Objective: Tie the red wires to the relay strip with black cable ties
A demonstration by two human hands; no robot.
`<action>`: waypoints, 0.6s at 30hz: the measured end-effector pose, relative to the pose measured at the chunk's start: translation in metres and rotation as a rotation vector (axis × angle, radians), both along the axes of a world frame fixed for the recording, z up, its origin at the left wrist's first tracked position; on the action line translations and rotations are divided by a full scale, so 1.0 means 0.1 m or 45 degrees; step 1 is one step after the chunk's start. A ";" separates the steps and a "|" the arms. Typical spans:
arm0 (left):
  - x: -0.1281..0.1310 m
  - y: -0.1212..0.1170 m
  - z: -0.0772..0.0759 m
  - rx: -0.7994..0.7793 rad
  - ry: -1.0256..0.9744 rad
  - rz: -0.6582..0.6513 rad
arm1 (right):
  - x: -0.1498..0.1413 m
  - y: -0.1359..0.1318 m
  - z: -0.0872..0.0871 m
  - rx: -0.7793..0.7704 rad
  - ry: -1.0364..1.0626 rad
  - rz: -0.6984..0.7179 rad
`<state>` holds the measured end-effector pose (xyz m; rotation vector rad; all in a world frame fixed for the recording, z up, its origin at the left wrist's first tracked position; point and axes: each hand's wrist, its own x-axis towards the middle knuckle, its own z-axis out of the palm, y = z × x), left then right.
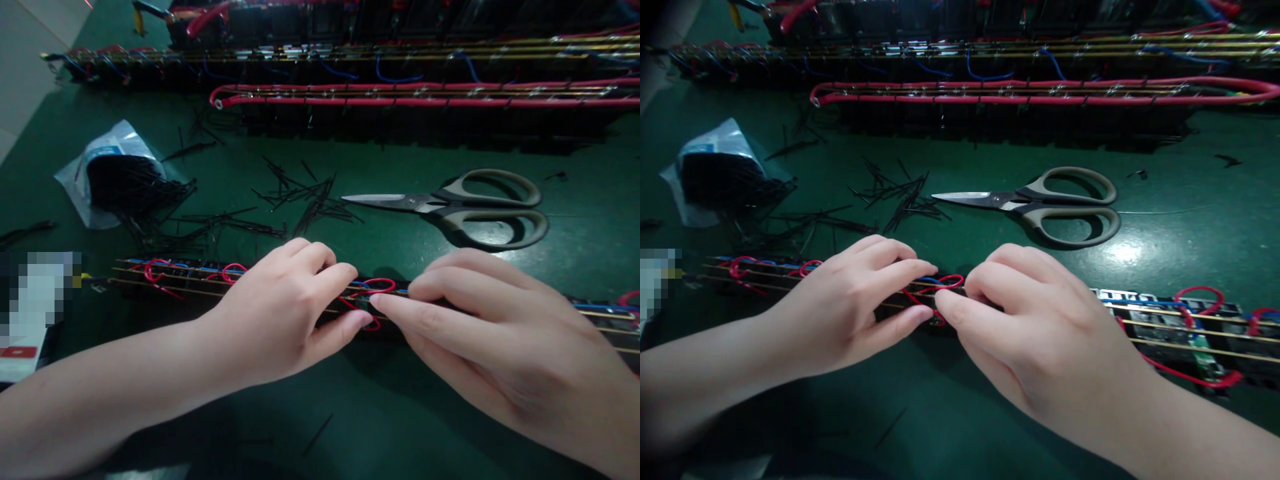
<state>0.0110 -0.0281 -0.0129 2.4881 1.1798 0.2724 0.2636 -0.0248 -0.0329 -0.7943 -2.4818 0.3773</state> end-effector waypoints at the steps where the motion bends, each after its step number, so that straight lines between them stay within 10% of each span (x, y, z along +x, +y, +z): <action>1: 0.00 0.00 0.00 0.014 -0.005 -0.004 | 0.00 0.00 -0.01 0.012 -0.006 -0.009; 18: 0.01 0.00 -0.01 0.076 0.025 -0.017 | -0.04 0.02 0.05 0.136 -0.051 0.013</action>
